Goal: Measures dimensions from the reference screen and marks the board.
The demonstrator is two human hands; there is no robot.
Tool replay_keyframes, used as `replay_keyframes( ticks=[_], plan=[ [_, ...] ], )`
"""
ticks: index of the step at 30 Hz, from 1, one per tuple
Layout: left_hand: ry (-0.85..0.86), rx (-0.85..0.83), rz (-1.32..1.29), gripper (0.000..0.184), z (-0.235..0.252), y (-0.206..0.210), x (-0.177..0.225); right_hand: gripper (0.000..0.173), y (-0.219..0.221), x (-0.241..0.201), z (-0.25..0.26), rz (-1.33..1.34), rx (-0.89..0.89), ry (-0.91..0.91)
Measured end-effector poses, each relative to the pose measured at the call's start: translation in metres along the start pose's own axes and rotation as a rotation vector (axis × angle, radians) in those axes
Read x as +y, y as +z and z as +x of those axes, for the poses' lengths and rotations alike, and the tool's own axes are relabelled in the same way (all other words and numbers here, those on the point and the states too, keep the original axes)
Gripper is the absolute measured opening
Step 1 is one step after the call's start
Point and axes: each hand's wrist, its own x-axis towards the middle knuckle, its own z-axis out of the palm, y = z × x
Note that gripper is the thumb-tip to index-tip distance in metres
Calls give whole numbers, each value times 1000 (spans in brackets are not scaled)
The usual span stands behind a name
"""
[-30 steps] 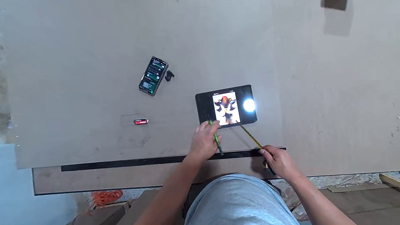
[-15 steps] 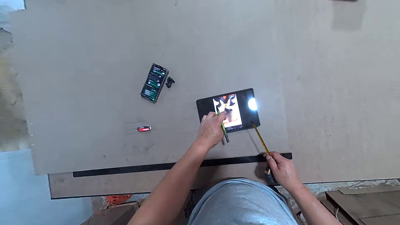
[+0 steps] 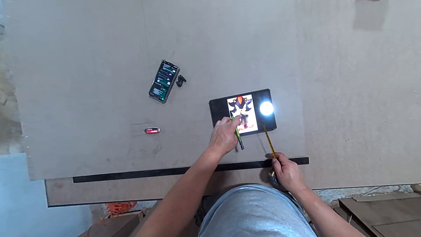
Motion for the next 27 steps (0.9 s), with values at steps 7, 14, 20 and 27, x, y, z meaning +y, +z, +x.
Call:
replay_keyframes(
  ticks=[7,14,20,27],
  plan=[
    [-292,261,-75,34,-34,-27,-69,37,36,-17,14,-26,163,-107],
    [-259,233,93,42,-73,-7,-136,33,65,-57,44,-91,143,-120],
    [-207,271,124,43,-73,0,-146,36,85,-73,57,-120,247,-106],
    [-147,304,139,42,-73,3,-151,29,95,-81,58,-147,322,-87]
  ],
)
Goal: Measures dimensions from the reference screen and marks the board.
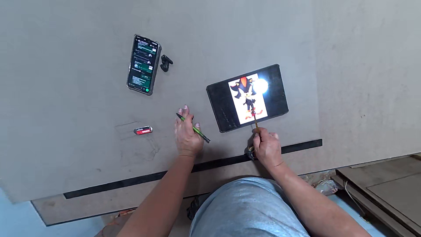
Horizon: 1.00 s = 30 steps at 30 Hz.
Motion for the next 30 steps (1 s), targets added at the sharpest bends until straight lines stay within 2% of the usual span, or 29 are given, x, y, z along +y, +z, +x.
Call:
replay_keyframes(
  ticks=[3,5,7,10,17,30],
  plan=[
    [138,-24,-13,44,4,2,-2,33,1,-4,1,-17,33,16],
    [285,-98,-57,46,12,2,-6,34,3,-7,0,-27,42,21],
    [358,-155,-73,49,17,1,-8,32,7,-10,-3,-43,60,7],
    [360,-161,-72,48,17,1,-9,32,13,-16,-6,-63,84,16],
    [349,-186,-57,48,19,-2,-6,30,14,-28,1,-99,96,169],
    [356,-158,-47,48,19,0,-6,31,15,-22,9,-88,62,153]
  ],
)
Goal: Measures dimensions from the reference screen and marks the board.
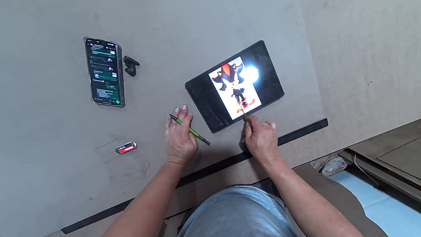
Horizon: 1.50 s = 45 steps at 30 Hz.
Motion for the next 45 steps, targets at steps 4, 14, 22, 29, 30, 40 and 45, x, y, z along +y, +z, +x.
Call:
replay_keyframes(
  ticks=[4,14,22,29,30,40,45],
  plan=[
    [-3,-2,-2,48,0,0,1,30,0,1,1,0,12,-15],
    [-5,3,19,47,0,-1,2,31,1,0,1,-13,16,-24],
    [-22,-21,31,47,1,-3,3,32,0,0,1,-18,8,-29],
    [-18,-15,19,46,1,-3,4,31,0,-1,1,-26,3,-22],
    [-19,-11,16,46,1,-3,3,31,0,-1,1,-25,5,-21],
    [-1,-1,13,46,0,-1,0,32,-1,-2,1,-44,-7,-20],
    [-8,-9,18,47,-1,-1,0,31,-1,-3,1,-40,-9,-19]
  ],
)
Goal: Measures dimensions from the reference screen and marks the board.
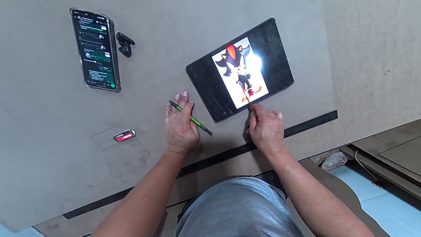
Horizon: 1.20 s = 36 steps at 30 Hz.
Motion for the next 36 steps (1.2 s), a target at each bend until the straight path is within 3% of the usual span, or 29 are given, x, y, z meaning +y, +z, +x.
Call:
replay_keyframes(
  ticks=[36],
  plan=[
    [16,51,-48,47,0,3,-4,30,-2,-4,1,-21,3,16]
  ],
)
